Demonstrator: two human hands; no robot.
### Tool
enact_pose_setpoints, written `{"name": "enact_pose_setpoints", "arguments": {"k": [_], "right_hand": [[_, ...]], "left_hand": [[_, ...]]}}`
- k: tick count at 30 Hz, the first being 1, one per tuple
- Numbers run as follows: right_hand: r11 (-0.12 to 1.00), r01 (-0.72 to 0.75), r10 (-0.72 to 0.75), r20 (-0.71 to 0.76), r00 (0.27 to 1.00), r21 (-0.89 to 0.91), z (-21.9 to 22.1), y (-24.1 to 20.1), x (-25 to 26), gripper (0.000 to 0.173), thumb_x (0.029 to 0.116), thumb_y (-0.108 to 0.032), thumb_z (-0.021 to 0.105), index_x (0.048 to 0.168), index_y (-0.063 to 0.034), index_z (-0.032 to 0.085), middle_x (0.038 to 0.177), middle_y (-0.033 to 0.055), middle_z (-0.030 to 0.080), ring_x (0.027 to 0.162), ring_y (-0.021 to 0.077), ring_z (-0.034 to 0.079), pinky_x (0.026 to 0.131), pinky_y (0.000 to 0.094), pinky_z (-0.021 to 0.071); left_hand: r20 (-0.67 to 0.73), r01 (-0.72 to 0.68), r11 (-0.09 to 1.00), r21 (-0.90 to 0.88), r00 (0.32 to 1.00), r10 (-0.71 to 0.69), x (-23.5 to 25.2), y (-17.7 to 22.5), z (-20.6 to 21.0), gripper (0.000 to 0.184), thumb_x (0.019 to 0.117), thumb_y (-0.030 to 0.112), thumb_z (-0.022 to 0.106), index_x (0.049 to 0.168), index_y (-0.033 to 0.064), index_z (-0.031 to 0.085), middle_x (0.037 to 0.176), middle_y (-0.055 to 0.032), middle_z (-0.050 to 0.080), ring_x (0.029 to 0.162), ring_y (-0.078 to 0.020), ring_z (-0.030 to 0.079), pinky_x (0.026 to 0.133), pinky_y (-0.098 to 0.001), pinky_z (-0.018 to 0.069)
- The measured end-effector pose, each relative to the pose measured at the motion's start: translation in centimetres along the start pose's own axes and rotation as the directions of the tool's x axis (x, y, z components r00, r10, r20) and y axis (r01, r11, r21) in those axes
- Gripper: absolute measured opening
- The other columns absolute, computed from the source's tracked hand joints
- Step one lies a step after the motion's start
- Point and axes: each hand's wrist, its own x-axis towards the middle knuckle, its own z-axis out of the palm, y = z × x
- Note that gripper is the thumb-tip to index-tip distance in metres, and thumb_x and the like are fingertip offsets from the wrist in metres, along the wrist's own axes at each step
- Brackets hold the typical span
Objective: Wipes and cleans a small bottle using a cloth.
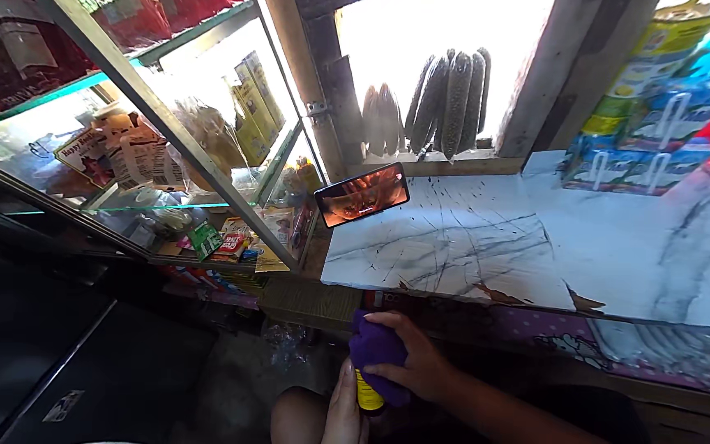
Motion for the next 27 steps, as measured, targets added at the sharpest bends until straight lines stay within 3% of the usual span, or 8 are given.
{"name": "enact_pose_setpoints", "arguments": {"k": [3,8,11,15,20,24,27], "right_hand": [[0.997,-0.052,0.054,-0.034,0.998,0.061,-0.5,-0.3,0.4,0.060,0.0881,-0.023,0.080,0.138,0.0010,0.055,0.135,0.0133,0.062,0.127,0.0089,0.057,0.110,0.0252,0.0458],[0.993,-0.067,0.071,-0.045,0.996,0.101,-0.6,-0.1,0.6,0.068,0.0906,-0.025,0.077,0.143,0.0043,0.046,0.141,0.0140,0.057,0.128,0.0063,0.055,0.110,0.0232,0.0446],[0.996,-0.056,0.053,0.047,0.998,0.072,-0.3,0.0,0.2,0.072,0.0925,-0.032,0.075,0.146,0.0021,0.042,0.142,0.0165,0.055,0.130,0.0100,0.054,0.111,0.0276,0.0450],[0.999,0.041,-0.038,0.159,0.987,-0.019,0.2,0.1,-0.4,0.078,0.0923,-0.040,0.074,0.150,-0.0001,0.039,0.145,0.0254,0.048,0.137,0.0227,0.048,0.114,0.0343,0.0423],[1.000,0.023,-0.023,0.261,0.965,0.002,0.1,-0.1,-0.4,0.084,0.0883,-0.034,0.077,0.155,-0.0050,0.036,0.154,0.0284,0.037,0.143,0.0264,0.042,0.116,0.0343,0.0400],[1.000,0.021,-0.024,0.187,0.982,0.018,-0.1,0.1,-0.2,0.070,0.0921,-0.032,0.075,0.150,-0.0065,0.046,0.146,0.0226,0.049,0.136,0.0217,0.050,0.113,0.0330,0.0435],[0.999,0.013,-0.017,0.110,0.994,0.041,-0.4,0.0,0.2,0.058,0.0933,-0.024,0.074,0.144,-0.0048,0.053,0.139,0.0170,0.057,0.131,0.0159,0.054,0.111,0.0298,0.0448]], "left_hand": [[0.078,0.012,0.998,0.056,0.997,-0.016,0.0,-0.3,-0.3,0.052,0.1056,0.048,0.047,0.134,0.0038,0.048,0.111,-0.0043,0.070,0.100,-0.0111,0.069,0.092,-0.0308,0.0573],[0.126,0.024,0.999,0.021,0.992,-0.026,0.0,-0.5,-0.5,0.052,0.1010,0.049,0.057,0.130,0.0057,0.054,0.108,-0.0046,0.072,0.098,-0.0121,0.071,0.090,-0.0315,0.0581],[0.057,0.012,1.000,-0.011,0.998,-0.011,0.1,-0.1,-0.3,0.049,0.1025,0.047,0.054,0.128,0.0051,0.056,0.108,-0.0069,0.073,0.100,-0.0140,0.071,0.092,-0.0337,0.0585],[-0.106,0.006,0.997,-0.075,0.994,-0.014,0.3,0.8,0.2,0.047,0.1037,0.044,0.051,0.130,0.0053,0.054,0.107,-0.0073,0.073,0.099,-0.0144,0.071,0.089,-0.0346,0.0600],[-0.164,-0.018,0.993,-0.113,0.986,0.000,0.5,0.8,0.0,0.038,0.1079,0.038,0.042,0.125,0.0074,0.057,0.104,-0.0070,0.073,0.097,-0.0135,0.072,0.086,-0.0335,0.0608],[-0.081,-0.003,0.994,-0.109,0.997,-0.006,0.3,0.4,-0.4,0.052,0.0962,0.047,0.065,0.128,0.0062,0.056,0.106,-0.0079,0.073,0.098,-0.0151,0.072,0.088,-0.0346,0.0602],[0.073,-0.007,0.998,-0.059,0.997,0.011,0.4,0.1,-0.9,0.053,0.0966,0.047,0.064,0.130,0.0075,0.056,0.110,-0.0068,0.073,0.102,-0.0150,0.072,0.092,-0.0341,0.0591]]}}
